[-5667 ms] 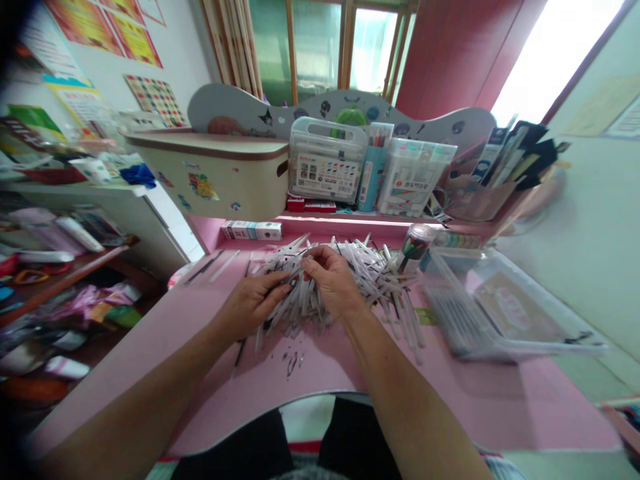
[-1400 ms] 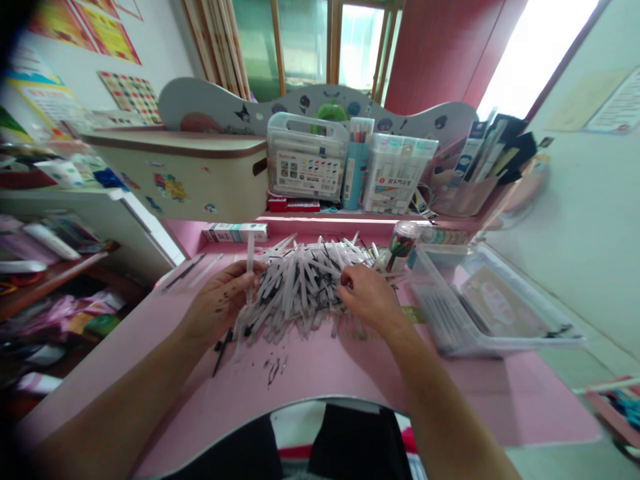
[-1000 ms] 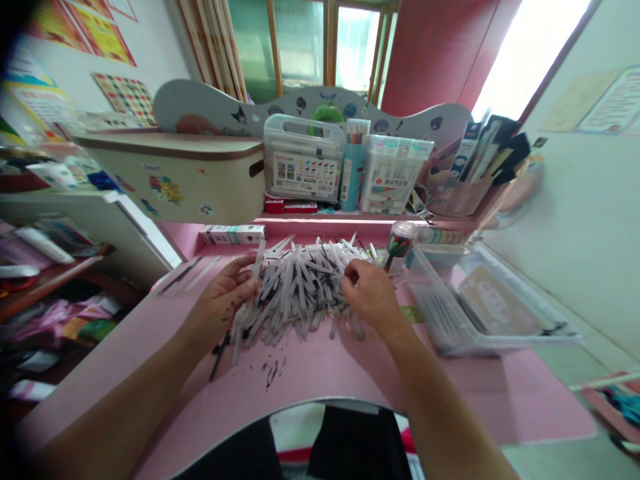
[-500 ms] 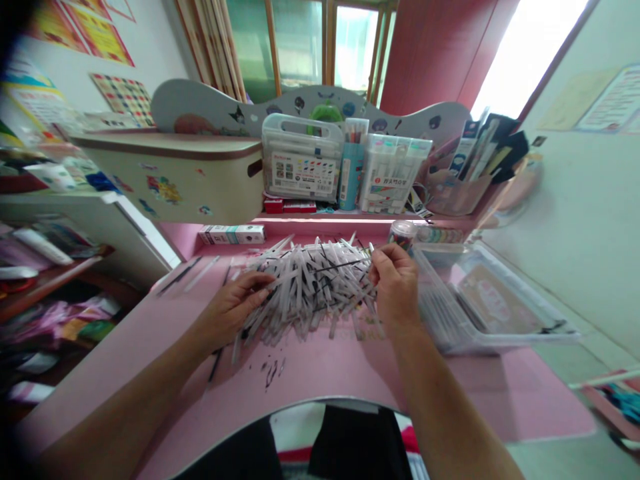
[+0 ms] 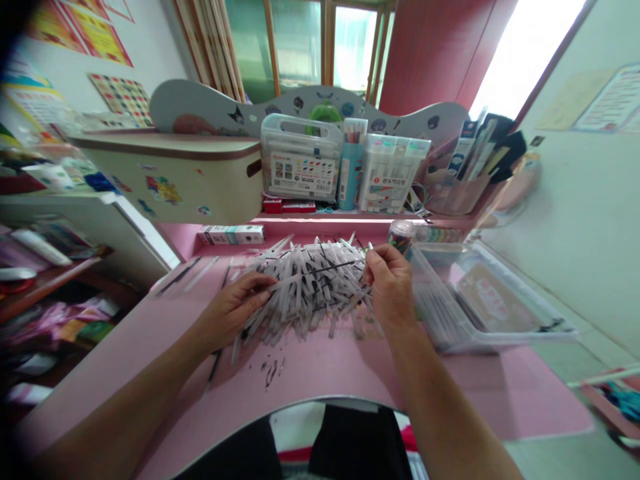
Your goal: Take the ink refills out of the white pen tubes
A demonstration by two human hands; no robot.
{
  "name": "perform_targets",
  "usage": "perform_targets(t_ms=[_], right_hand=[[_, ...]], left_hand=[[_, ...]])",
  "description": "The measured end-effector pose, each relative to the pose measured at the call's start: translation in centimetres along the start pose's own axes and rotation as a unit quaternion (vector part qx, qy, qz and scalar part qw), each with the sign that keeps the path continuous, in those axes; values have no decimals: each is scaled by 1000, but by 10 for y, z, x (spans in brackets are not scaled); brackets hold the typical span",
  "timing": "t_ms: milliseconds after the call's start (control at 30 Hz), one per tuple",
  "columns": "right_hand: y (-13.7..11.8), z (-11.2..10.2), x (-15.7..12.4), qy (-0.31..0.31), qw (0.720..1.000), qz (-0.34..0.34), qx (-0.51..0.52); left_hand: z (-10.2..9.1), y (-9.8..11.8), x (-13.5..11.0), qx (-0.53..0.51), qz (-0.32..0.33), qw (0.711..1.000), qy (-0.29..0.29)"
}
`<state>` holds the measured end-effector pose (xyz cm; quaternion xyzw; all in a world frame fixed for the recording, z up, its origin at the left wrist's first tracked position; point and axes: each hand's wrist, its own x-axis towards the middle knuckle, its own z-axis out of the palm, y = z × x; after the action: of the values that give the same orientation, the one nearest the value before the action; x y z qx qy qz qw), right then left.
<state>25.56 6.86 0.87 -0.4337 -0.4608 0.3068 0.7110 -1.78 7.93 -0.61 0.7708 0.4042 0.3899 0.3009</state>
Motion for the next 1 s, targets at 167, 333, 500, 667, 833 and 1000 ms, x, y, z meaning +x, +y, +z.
perform_targets(t_ms=[167, 333, 500, 667, 833, 1000], right_hand=[[0, 0, 1, 9, 1000, 6, 7], [1, 1, -1, -11, 1000, 17, 14], [2, 3, -2, -26, 998, 27, 43], [4, 6, -5, -35, 999, 5, -12], [5, 17, -14, -125, 989, 17, -82], [8, 31, -20, -264, 935, -103, -212]], left_hand=[[0, 0, -1, -1, 4, 1000, -4], [-2, -1, -1, 20, 16, 1000, -6], [-3, -1, -1, 29, 28, 999, -6], [-3, -4, -1, 30, 25, 999, -8], [-4, -7, 0, 8, 18, 1000, -15], [-6, -6, 0, -123, -53, 990, 43]])
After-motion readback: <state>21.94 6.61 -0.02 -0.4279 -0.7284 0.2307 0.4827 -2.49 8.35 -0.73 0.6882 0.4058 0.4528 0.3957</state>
